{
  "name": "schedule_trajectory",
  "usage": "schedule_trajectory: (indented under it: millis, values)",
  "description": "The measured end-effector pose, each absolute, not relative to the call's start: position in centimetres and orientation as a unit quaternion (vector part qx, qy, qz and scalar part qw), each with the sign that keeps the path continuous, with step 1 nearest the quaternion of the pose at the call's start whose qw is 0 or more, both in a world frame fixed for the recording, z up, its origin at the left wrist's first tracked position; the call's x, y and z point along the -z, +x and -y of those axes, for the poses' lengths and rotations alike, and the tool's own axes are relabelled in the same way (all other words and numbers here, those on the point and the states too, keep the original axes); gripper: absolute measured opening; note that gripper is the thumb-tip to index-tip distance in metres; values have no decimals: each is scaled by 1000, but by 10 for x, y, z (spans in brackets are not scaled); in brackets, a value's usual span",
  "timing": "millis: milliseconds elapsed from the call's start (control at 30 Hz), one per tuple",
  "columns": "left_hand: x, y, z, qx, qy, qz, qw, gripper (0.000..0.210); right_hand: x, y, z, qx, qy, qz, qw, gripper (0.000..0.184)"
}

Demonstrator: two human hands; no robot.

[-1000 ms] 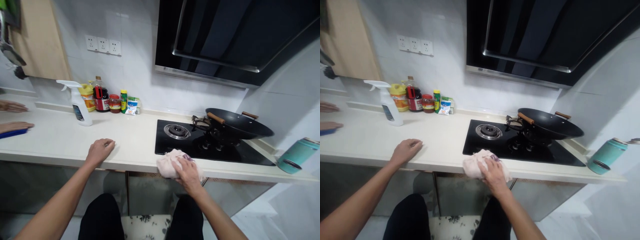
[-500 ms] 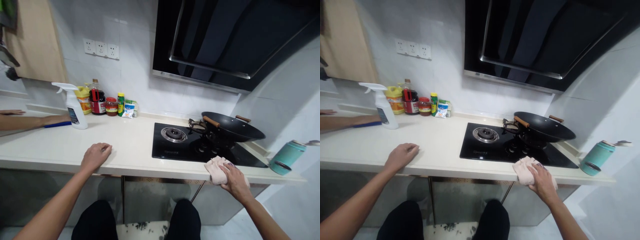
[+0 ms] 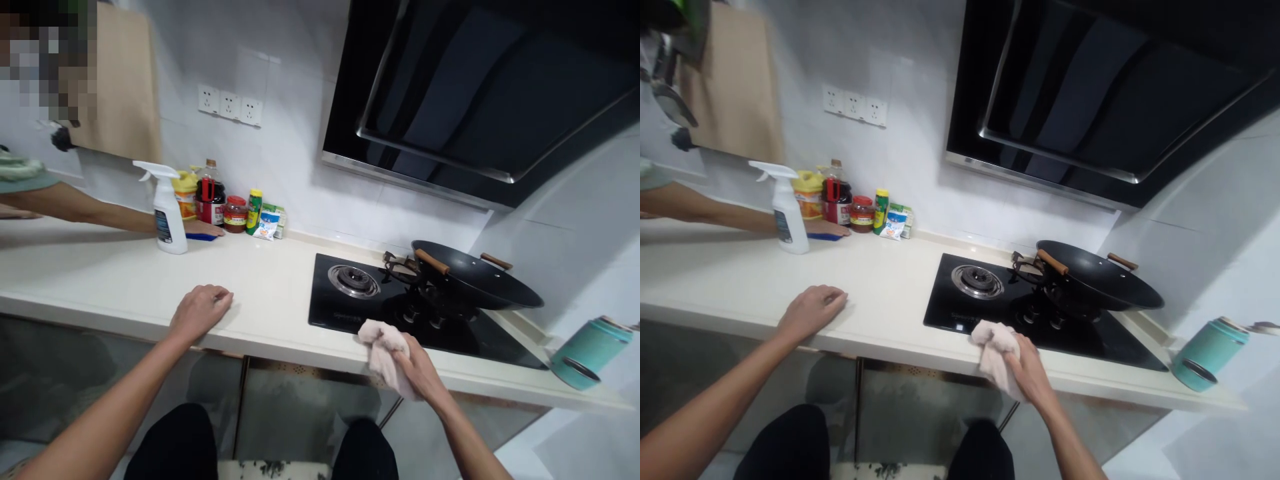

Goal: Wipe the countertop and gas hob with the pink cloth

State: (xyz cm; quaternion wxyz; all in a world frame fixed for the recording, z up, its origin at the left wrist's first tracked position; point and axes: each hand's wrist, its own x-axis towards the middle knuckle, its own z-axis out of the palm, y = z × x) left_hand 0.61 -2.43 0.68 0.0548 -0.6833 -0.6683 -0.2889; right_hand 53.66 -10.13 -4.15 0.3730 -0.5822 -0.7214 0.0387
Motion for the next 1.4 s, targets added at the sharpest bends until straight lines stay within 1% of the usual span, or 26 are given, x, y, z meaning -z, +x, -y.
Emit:
schedule_trajectory:
  millis: [67, 100, 167, 200, 233, 300, 333, 400, 467, 567, 633, 767, 833, 900, 933, 1000, 1067, 1133, 1200, 1233, 1267, 1300, 1333, 1400]
  values:
    - [-7, 7, 27, 292, -681, 669, 57, 42, 23, 517, 84, -79, -604, 670, 424, 37]
    - [-8, 8, 28, 294, -680, 669, 58, 42, 11, 512, 73, -75, -616, 641, 451, 38]
    - [-8, 9, 30, 299, -675, 672, 57, 41, -11, 508, 47, -22, -638, 597, 486, 44]
    - [-8, 9, 30, 304, -673, 673, 55, 40, -20, 507, 34, 15, -649, 584, 488, 50]
    - [-7, 8, 30, 309, -670, 673, 53, 41, -27, 507, 21, 51, -660, 577, 478, 57]
    - [-6, 8, 30, 319, -666, 673, 47, 41, -32, 508, -1, 91, -685, 590, 418, 68]
    - [-6, 7, 30, 323, -665, 672, 43, 41, -30, 508, -9, 87, -698, 606, 372, 71]
    - [-5, 7, 29, 328, -663, 672, 39, 42, -23, 509, -20, 47, -722, 633, 273, 69]
    - [-4, 7, 29, 328, -664, 671, 39, 42, -15, 509, -24, 14, -739, 640, 211, 68]
    - [-4, 7, 29, 323, -662, 675, 40, 42, -10, 506, -18, 8, -751, 632, 190, 70]
    - [-5, 8, 29, 318, -658, 681, 36, 42, -9, 499, -9, 9, -746, 641, 183, 67]
    - [-9, 10, 27, 300, -651, 697, 18, 42, -8, 466, 12, 11, -694, 697, 182, 62]
    - [-11, 11, 27, 289, -651, 702, 11, 43, -10, 448, 21, -7, -654, 732, 190, 65]
    - [-13, 13, 27, 282, -650, 706, 6, 43, -15, 437, 31, -29, -616, 757, 217, 72]
    - [-14, 13, 27, 279, -648, 709, 2, 44, -19, 436, 39, -40, -598, 760, 251, 75]
    - [-16, 14, 26, 274, -640, 718, -5, 46, -25, 440, 64, -77, -555, 749, 354, 75]
    - [-17, 15, 25, 267, -633, 726, -12, 47, -21, 450, 101, -164, -494, 719, 460, 67]
    - [-17, 17, 24, 259, -632, 730, -14, 49, 4, 459, 146, -316, -432, 671, 513, 59]
    - [-17, 18, 23, 247, -637, 730, -13, 51, 54, 465, 188, -485, -387, 600, 505, 69]
    - [-18, 18, 23, 241, -640, 730, -10, 52, 86, 469, 206, -544, -389, 551, 500, 72]
    - [-18, 19, 22, 234, -643, 729, -7, 53, 121, 474, 221, -577, -413, 499, 498, 72]
    - [-18, 19, 22, 229, -643, 730, -4, 53, 155, 481, 234, -587, -453, 454, 495, 70]
    - [-18, 18, 21, 223, -644, 732, -1, 53, 186, 492, 244, -571, -500, 422, 496, 69]
    - [-19, 18, 20, 213, -643, 736, 6, 54, 233, 523, 259, -452, -595, 399, 531, 71]
